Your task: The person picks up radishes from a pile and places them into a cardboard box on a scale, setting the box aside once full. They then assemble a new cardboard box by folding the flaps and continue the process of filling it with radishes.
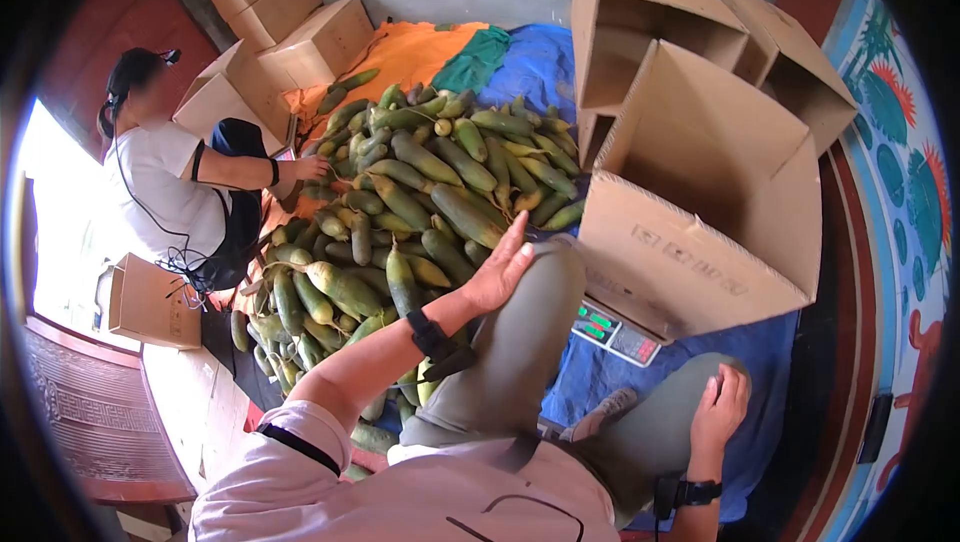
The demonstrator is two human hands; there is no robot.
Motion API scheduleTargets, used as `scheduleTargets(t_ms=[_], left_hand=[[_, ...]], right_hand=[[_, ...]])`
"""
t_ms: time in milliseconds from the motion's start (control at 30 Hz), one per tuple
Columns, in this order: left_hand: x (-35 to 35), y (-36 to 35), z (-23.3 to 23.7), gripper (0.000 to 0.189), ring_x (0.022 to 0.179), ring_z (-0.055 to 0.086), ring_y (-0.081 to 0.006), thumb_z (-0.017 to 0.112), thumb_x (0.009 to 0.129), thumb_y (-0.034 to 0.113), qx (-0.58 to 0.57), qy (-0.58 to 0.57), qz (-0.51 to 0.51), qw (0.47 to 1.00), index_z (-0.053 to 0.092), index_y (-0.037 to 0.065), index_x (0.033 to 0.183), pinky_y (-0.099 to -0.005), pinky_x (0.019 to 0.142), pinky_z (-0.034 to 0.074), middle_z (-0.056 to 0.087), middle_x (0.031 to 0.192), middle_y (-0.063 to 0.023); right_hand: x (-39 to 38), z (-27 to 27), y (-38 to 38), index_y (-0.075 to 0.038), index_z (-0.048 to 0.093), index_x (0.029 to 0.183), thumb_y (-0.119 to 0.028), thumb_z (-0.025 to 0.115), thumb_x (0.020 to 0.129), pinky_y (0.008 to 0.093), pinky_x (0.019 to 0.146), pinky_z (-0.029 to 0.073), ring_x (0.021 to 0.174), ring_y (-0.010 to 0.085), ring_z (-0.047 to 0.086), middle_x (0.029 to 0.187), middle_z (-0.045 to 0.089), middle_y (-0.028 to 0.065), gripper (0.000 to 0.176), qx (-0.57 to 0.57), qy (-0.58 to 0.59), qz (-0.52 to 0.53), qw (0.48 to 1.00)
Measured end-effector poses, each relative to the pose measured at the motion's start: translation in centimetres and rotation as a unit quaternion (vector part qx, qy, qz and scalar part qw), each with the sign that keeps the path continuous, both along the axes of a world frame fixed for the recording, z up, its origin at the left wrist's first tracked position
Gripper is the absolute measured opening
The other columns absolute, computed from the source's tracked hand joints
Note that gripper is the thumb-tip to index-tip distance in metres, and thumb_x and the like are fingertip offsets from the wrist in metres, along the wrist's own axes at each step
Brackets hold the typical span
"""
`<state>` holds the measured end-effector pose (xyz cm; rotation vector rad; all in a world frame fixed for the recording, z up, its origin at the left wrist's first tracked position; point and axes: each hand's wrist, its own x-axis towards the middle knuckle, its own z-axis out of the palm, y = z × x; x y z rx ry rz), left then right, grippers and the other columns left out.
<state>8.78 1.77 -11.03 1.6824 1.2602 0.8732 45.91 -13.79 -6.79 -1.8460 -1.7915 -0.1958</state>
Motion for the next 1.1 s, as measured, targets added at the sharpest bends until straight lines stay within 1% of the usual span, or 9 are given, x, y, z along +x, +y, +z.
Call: scheduleTargets(t_ms=[133, 300, 467, 533, 600, 700, 900, 1033, 1100], left_hand=[[0.9, -0.4, 2.2, 0.075, 0.140, 0.012, -0.0414, 0.044, 0.093, 0.049, 0.152, 0.036, -0.062, 0.986, 0.015, 0.005, 0.147, -0.0452, 0.113, 0.016, 0.018, 0.150, -0.0248], [1.5, -4.1, 5.9, 0.080, 0.141, 0.011, -0.0403, 0.044, 0.088, 0.060, 0.254, 0.212, -0.134, 0.934, 0.022, 0.011, 0.147, -0.0562, 0.111, 0.012, 0.015, 0.152, -0.0215], [-0.4, -2.6, 2.9, 0.077, 0.141, 0.012, -0.0390, 0.041, 0.091, 0.052, 0.190, 0.076, -0.116, 0.972, 0.020, 0.003, 0.146, -0.0462, 0.114, 0.012, 0.016, 0.151, -0.0219], [-0.9, -2.1, 0.1, 0.073, 0.141, 0.014, -0.0381, 0.037, 0.094, 0.049, 0.135, -0.015, -0.082, 0.987, 0.018, 0.001, 0.146, -0.0418, 0.114, 0.012, 0.017, 0.151, -0.0227], [-2.6, -1.3, -2.0, 0.069, 0.141, 0.015, -0.0373, 0.040, 0.095, 0.045, 0.094, 0.060, -0.062, 0.992, 0.020, 0.004, 0.146, -0.0414, 0.114, 0.018, 0.019, 0.151, -0.0213], [-6.3, -0.2, -6.1, 0.058, 0.135, 0.029, -0.0366, 0.046, 0.094, 0.041, 0.039, 0.097, 0.058, 0.993, 0.040, 0.001, 0.136, -0.0413, 0.112, 0.025, 0.035, 0.142, -0.0237], [-19.5, 1.0, -10.9, 0.051, 0.117, 0.046, -0.0384, 0.067, 0.078, 0.025, 0.117, 0.282, 0.362, 0.881, 0.051, 0.001, 0.120, -0.0441, 0.102, 0.037, 0.051, 0.124, -0.0221], [-27.7, -0.7, -13.8, 0.051, 0.114, 0.047, -0.0394, 0.061, 0.082, 0.029, 0.027, 0.441, 0.391, 0.808, 0.050, 0.006, 0.126, -0.0449, 0.099, 0.039, 0.053, 0.124, -0.0192], [-33.2, -0.6, -18.6, 0.073, 0.115, 0.050, -0.0401, 0.064, 0.081, 0.034, -0.102, 0.438, 0.323, 0.832, 0.027, 0.024, 0.143, -0.0473, 0.096, 0.043, 0.048, 0.128, -0.0265]], right_hand=[[0.3, -0.5, 0.2, 0.001, 0.056, 0.104, -0.006, 0.054, 0.084, 0.0436, 0.083, 0.044, 0.096, 0.0366, 0.054, 0.100, 0.057, 0.0178, 0.021, -0.027, 0.030, -0.018, 0.999], [0.4, -0.9, 0.2, 0.002, 0.056, 0.104, -0.007, 0.054, 0.084, 0.0436, 0.083, 0.043, 0.096, 0.0371, 0.054, 0.101, 0.056, 0.0184, 0.022, -0.018, 0.025, -0.001, 1.000], [0.6, -0.5, 0.3, 0.002, 0.055, 0.106, -0.009, 0.053, 0.085, 0.0436, 0.082, 0.043, 0.095, 0.0370, 0.054, 0.101, 0.056, 0.0186, 0.023, -0.036, 0.010, -0.002, 0.999], [0.6, -0.4, 0.3, 0.002, 0.055, 0.106, -0.009, 0.053, 0.085, 0.0433, 0.082, 0.043, 0.094, 0.0369, 0.054, 0.101, 0.055, 0.0186, 0.024, -0.034, -0.002, 0.006, 0.999], [0.5, -0.3, 0.2, 0.002, 0.055, 0.107, -0.009, 0.053, 0.085, 0.0433, 0.082, 0.043, 0.094, 0.0367, 0.054, 0.101, 0.055, 0.0186, 0.024, -0.036, -0.001, 0.004, 0.999], [0.6, -0.2, 0.0, 0.002, 0.055, 0.107, -0.010, 0.053, 0.085, 0.0432, 0.081, 0.043, 0.094, 0.0364, 0.054, 0.101, 0.055, 0.0185, 0.025, -0.043, 0.007, -0.003, 0.999], [1.7, -0.7, -0.3, 0.001, 0.056, 0.106, -0.008, 0.055, 0.082, 0.0428, 0.082, 0.043, 0.093, 0.0360, 0.054, 0.100, 0.055, 0.0184, 0.025, -0.051, -0.009, -0.023, 0.998], [1.0, 0.2, -0.4, -0.001, 0.058, 0.104, -0.002, 0.060, 0.077, 0.0428, 0.083, 0.043, 0.093, 0.0352, 0.054, 0.098, 0.057, 0.0164, 0.028, -0.077, -0.018, -0.058, 0.995], [1.2, 0.1, -0.5, -0.002, 0.058, 0.105, -0.004, 0.061, 0.076, 0.0429, 0.084, 0.043, 0.093, 0.0353, 0.054, 0.099, 0.057, 0.0163, 0.028, -0.085, -0.030, -0.060, 0.994]])
